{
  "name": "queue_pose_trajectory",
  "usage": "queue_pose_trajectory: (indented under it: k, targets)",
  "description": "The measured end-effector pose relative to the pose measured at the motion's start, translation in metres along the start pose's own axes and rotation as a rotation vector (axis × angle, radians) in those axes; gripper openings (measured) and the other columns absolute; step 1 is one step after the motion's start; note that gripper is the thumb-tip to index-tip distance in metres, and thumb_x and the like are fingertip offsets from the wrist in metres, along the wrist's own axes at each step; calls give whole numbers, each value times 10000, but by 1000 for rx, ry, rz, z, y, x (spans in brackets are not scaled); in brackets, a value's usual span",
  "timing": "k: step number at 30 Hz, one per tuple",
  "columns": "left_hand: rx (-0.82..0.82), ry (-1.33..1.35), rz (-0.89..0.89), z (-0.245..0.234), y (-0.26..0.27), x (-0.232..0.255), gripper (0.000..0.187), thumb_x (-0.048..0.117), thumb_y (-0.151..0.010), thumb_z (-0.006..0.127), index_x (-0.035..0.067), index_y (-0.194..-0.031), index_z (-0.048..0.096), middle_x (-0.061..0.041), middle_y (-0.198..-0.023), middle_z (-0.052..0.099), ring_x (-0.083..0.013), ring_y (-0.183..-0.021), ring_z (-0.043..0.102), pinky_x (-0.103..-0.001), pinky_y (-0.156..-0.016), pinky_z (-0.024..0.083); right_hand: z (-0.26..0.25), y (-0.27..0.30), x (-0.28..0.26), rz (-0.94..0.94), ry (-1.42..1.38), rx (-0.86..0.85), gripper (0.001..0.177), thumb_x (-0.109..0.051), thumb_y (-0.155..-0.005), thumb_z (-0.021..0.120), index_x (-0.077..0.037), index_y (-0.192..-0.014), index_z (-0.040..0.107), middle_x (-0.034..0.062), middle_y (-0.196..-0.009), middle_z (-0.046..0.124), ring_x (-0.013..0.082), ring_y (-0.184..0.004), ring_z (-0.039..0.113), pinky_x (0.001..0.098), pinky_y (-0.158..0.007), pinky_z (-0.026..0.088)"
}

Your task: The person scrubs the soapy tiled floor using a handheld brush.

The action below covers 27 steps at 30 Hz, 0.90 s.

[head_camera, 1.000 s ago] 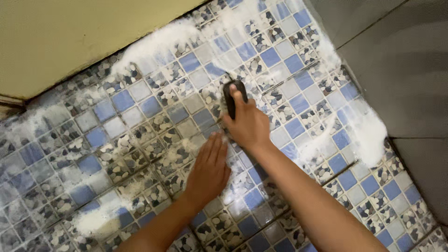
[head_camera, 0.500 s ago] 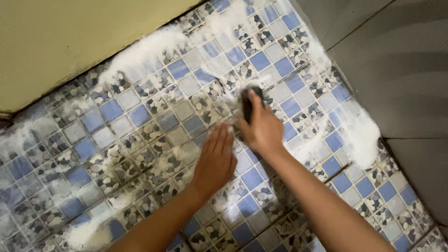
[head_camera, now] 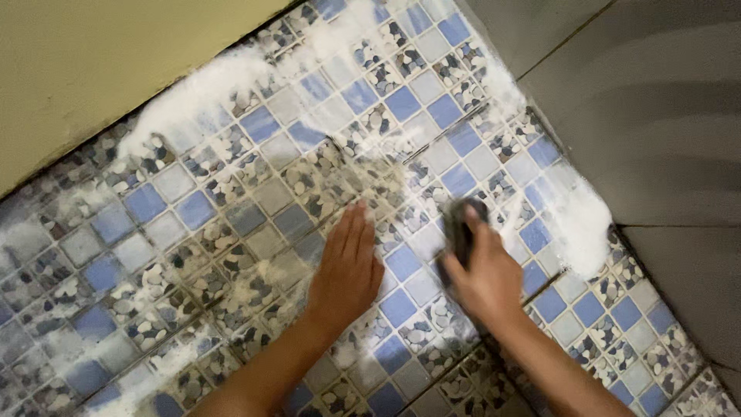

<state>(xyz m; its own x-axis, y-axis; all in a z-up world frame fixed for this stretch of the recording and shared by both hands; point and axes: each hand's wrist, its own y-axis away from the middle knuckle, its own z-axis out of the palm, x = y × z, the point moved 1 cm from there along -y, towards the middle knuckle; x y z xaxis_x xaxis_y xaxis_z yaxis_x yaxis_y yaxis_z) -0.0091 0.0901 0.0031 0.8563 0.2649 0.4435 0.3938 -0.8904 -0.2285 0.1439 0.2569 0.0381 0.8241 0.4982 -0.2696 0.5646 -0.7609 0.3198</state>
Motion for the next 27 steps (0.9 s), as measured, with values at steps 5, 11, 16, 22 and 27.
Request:
queue_pose_trajectory:
  k: [5,11,16,22,27]
  targets:
    - [-31,-32,-27,2,0,-2,517,181,-979,485,-144,-1380,459,-314,-1551,339,-417,-1471,304,-504,-1198,286,-5,-89,-92,-247,-80,186,805,-431,-877,692,-141,-1531,324,290,-1061,662,460,-878,687,555,-741,559]
    - [-12,-6,-46,1,6,-7,501,175,-985,493,-125,-1386,465,-303,-1552,348,-411,-1491,283,-507,-1223,278,-9,-75,-84,-215,-106,71,794,-397,-883,640,-178,-1560,285,255,-1101,663,405,-846,710,508,-704,578]
    - [38,37,-46,-13,22,-11,502,124,-941,519,-139,-1365,464,-325,-1551,341,-438,-1486,287,-508,-1207,280,-2,43,3,-40,-69,13,852,-460,-811,655,-120,-1523,334,254,-1207,638,394,-929,724,477,-810,599]
    - [2,50,-79,-31,52,-19,527,130,-936,535,-138,-1384,455,-303,-1541,347,-422,-1478,289,-500,-1212,278,19,12,-64,-227,-47,108,764,-439,-862,665,-105,-1483,369,284,-1109,643,427,-836,706,521,-712,591]
    - [-24,5,-92,-40,65,-33,604,172,-920,551,-138,-1419,409,-307,-1547,323,-432,-1463,271,-513,-1189,258,16,-64,-172,-275,25,46,824,-445,-919,637,-166,-1583,237,314,-1054,639,461,-841,685,540,-743,571]
